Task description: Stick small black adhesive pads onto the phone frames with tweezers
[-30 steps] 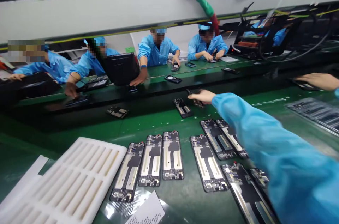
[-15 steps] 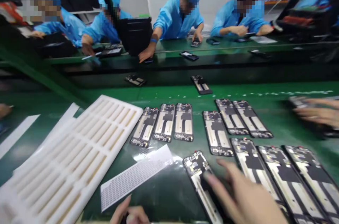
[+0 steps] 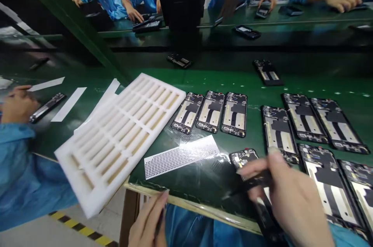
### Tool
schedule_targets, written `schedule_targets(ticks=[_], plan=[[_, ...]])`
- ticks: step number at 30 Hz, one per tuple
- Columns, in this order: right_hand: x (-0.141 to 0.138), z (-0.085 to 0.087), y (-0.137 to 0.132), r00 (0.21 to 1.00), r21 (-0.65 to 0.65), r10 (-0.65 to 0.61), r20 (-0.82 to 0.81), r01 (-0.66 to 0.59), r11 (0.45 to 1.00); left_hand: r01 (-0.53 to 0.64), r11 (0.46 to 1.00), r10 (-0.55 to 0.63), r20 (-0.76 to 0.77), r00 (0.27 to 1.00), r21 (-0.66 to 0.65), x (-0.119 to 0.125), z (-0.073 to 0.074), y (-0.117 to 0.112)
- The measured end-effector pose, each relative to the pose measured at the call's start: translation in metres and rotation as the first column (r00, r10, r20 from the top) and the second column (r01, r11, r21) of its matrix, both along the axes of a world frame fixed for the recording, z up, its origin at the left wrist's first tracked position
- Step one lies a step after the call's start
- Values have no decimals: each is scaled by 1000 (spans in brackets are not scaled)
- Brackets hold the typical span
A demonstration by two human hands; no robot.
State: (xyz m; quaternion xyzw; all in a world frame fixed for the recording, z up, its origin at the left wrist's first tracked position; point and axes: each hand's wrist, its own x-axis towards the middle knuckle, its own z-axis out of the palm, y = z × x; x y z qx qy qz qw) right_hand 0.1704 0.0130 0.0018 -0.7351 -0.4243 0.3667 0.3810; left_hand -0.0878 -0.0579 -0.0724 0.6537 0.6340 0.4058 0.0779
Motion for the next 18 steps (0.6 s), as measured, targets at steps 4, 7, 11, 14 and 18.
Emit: schedule_targets(ticks=[4,7,11,14,18], plan=[[-33,-16,-11,960,-45,176,-218,-190,981,336,936,-344,-481,806,-105,-14,5,9],[-51,-32,-22,936,6,297,-188,-301,954,387,902,-417,-606,677,-189,-20,8,15],[-59,-47,-29,925,63,377,-43,-374,925,430,883,-442,-641,627,-188,-21,9,19],[-65,-51,-29,916,130,401,0,-397,909,466,871,-447,-639,626,-153,-22,9,21],[-70,-52,-26,917,196,397,38,-396,897,456,872,-458,-620,637,-177,-25,7,22]])
